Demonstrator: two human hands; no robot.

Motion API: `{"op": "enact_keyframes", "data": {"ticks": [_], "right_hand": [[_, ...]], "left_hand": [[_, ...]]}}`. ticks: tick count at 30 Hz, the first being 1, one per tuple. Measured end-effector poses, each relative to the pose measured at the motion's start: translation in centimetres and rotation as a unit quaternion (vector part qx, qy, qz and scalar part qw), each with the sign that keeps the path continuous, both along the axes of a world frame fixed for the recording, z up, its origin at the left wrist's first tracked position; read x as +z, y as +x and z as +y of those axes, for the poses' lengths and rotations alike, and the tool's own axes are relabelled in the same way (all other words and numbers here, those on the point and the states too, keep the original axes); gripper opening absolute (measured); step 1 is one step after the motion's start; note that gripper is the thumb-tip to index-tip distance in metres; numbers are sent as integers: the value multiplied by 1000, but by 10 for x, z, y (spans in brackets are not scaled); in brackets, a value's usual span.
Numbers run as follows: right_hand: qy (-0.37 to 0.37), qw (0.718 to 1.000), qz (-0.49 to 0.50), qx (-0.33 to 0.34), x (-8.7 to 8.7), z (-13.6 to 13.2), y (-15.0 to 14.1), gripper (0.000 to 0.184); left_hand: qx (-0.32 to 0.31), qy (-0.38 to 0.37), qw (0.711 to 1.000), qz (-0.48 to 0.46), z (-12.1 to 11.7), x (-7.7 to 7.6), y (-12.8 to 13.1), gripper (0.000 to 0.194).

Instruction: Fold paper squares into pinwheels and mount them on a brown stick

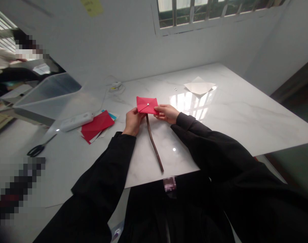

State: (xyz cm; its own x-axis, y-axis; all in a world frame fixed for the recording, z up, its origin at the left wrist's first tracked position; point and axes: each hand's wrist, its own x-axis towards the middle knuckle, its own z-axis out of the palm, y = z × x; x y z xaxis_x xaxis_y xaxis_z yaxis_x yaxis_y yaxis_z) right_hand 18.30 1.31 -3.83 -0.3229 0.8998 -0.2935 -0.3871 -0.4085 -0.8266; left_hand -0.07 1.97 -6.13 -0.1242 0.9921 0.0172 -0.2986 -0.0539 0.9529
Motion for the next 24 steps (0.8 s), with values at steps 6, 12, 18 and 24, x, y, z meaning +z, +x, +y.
{"op": "enact_keyframes", "data": {"ticks": [6, 12, 18, 24], "right_hand": [[55, 995, -62, -51, -2, 4, 2, 18], [108, 984, -129, -57, -3, 4, 1, 18], [168, 967, -184, -59, -8, 7, 2, 13], [265, 903, -323, -103, -14, 11, 6, 18]], "left_hand": [[67, -5, 997, 23, 5, 3, 0, 22], [-23, -30, 997, -63, -4, 15, 6, 32], [-66, -32, 996, -41, -9, 11, 8, 29], [-53, -46, 997, -30, -9, 8, 8, 30]]}}
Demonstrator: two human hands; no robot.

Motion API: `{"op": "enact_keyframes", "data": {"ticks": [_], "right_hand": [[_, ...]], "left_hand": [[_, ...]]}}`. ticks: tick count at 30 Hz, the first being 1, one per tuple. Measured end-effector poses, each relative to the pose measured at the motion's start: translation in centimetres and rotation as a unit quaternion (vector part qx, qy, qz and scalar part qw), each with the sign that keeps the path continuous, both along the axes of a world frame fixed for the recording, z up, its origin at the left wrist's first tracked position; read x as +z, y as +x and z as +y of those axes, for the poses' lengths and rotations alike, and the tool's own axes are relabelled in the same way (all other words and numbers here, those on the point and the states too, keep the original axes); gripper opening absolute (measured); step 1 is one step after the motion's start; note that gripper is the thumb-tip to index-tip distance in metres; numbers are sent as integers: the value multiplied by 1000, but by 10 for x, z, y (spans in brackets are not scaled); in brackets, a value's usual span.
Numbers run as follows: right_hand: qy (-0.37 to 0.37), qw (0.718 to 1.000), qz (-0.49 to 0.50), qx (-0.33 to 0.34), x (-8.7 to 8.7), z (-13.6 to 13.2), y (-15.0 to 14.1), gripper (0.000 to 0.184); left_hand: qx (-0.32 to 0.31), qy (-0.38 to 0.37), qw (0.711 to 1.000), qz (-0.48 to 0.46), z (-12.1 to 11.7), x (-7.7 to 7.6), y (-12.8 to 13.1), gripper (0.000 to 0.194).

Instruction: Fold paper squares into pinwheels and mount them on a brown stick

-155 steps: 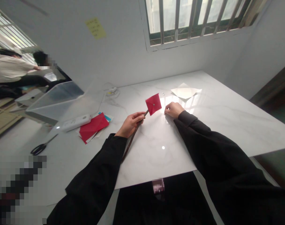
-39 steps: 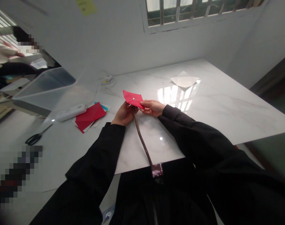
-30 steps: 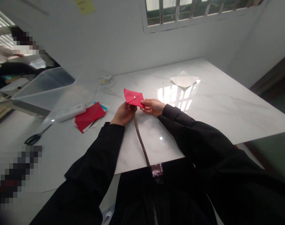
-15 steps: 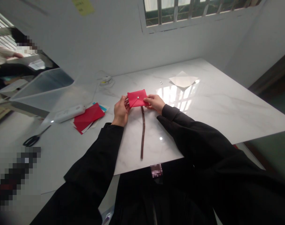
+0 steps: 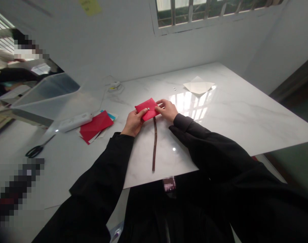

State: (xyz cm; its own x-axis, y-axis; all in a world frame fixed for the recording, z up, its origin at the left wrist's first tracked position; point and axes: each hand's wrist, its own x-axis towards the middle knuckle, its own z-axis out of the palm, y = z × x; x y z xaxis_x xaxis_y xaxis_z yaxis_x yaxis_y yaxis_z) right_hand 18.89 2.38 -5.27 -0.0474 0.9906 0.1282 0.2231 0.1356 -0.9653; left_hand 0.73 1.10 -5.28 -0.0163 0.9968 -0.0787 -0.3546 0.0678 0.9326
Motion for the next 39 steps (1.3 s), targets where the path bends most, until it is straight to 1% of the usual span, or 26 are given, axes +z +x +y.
{"op": "enact_keyframes", "data": {"ticks": [2, 3, 5, 7, 11, 15, 20, 26, 31, 39], "right_hand": [[97, 992, -76, -36, 2, -3, 2, 29], [143, 983, -107, -42, 4, -4, 3, 30], [208, 966, -153, -29, 8, -7, 3, 23], [236, 955, -179, -4, 10, -9, 2, 18], [226, 951, -210, 31, 11, -11, -1, 11], [214, 954, -205, 47, 10, -11, -1, 9], [225, 952, -199, 53, 8, -9, 0, 8], [245, 947, -204, 40, 3, -6, -1, 5], [258, 943, -208, 40, 2, -6, -1, 6], [257, 948, -186, 40, 1, -5, -1, 8]], "left_hand": [[5, 1, 1000, 8, 1, -2, 0, 30], [8, 1, 1000, 11, 1, -3, 1, 30], [11, 2, 1000, 19, 2, -5, 1, 29], [7, 9, 1000, 27, 2, -6, 1, 30], [-11, 29, 999, 44, 1, -6, 1, 33], [-16, 42, 997, 57, 0, -6, 1, 34], [-21, 50, 997, 60, 0, -7, 1, 34], [-27, 59, 995, 74, 3, -10, 0, 42], [-32, 60, 995, 67, 3, -10, 0, 46], [-36, 60, 995, 72, 3, -9, -1, 47]]}}
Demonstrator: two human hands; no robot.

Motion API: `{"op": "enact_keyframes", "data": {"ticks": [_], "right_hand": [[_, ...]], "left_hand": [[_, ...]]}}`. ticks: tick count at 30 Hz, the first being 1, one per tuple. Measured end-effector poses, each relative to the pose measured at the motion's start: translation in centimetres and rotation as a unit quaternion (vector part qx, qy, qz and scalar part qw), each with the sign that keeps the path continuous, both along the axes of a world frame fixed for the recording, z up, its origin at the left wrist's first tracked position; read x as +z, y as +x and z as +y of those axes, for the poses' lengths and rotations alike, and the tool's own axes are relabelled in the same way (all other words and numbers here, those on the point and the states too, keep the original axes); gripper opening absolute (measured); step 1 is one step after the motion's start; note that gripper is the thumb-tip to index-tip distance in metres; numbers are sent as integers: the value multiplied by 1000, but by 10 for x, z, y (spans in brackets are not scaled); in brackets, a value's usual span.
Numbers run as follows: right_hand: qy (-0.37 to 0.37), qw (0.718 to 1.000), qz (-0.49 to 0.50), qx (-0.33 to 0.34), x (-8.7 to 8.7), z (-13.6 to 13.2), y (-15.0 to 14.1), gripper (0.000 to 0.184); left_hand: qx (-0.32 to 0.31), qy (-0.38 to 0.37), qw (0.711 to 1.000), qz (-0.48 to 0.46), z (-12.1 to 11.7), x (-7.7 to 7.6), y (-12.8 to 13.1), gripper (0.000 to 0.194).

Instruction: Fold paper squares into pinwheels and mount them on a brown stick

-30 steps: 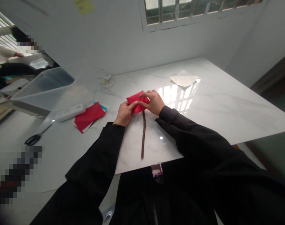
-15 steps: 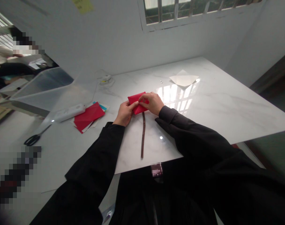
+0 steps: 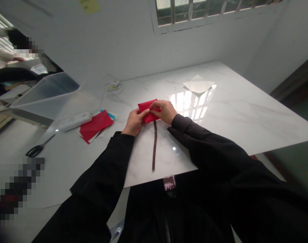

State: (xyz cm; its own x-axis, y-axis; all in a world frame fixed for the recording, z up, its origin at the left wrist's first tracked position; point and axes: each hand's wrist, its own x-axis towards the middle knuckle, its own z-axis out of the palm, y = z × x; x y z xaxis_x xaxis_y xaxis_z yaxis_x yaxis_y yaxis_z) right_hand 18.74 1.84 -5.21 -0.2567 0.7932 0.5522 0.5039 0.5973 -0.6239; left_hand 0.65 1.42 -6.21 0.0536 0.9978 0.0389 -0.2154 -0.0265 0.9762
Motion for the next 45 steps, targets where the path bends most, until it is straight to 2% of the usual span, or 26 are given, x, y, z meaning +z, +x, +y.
{"op": "enact_keyframes", "data": {"ticks": [15, 23, 27, 29, 32, 38, 45], "right_hand": [[-15, 1000, 6, 1, 5, -4, 0, 6], [-61, 998, 28, 20, 4, -4, -1, 14], [-83, 993, 68, 48, 6, 0, 1, 19], [-91, 990, 102, 35, 7, 5, 5, 16], [-86, 988, 126, -32, 8, 14, 17, 9], [-80, 989, 14, -122, 1, 27, 49, 2], [-93, 978, -132, -131, -6, 34, 59, 7]], "left_hand": [[15, 17, 1000, 6, 0, 0, 0, 45], [24, 30, 999, 25, -2, 2, 2, 38], [35, 29, 999, 29, -2, 1, 2, 40], [52, 24, 998, 32, 0, 0, 2, 40], [78, 20, 996, 33, 2, -2, 2, 39], [81, 21, 996, 24, 2, -2, 2, 38], [75, 19, 997, 20, 2, -2, 2, 37]]}}
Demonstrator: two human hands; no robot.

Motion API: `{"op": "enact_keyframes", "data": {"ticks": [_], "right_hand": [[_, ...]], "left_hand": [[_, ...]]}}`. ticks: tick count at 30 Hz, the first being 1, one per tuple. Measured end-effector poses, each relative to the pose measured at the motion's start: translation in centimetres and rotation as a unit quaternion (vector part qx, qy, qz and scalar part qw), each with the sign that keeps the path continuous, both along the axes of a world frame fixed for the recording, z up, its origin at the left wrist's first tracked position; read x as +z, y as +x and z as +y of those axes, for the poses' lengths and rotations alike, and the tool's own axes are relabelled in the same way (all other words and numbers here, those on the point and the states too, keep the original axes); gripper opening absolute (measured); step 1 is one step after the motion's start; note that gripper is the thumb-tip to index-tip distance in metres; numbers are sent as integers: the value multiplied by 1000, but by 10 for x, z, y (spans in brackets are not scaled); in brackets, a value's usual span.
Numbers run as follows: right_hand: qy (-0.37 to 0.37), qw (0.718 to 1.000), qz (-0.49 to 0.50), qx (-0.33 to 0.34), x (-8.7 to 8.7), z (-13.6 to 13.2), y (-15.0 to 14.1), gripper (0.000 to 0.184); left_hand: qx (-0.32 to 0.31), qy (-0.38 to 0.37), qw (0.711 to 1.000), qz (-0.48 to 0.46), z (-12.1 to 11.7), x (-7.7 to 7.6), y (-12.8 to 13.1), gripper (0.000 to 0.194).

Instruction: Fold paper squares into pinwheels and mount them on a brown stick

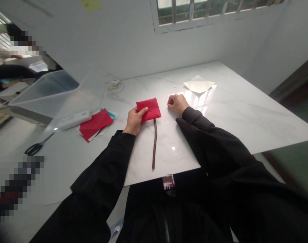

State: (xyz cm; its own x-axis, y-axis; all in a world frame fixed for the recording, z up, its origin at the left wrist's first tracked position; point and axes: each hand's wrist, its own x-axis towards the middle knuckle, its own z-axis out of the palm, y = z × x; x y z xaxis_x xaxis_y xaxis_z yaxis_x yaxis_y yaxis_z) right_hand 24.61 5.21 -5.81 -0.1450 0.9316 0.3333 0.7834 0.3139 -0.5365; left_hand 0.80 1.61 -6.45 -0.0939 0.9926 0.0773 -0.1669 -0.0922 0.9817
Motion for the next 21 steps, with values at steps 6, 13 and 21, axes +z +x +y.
{"op": "enact_keyframes", "data": {"ticks": [6, 13, 21], "right_hand": [[15, 996, -82, 16, 3, -1, -7, 11], [19, 993, -110, 32, 5, -1, -8, 12], [31, 999, -26, -13, 2, -4, -10, 9]], "left_hand": [[0, 1, 1000, 2, 0, 0, 0, 37], [-5, -2, 1000, -3, 1, -1, -1, 39], [-6, 1, 1000, -7, 0, 0, 0, 38]]}}
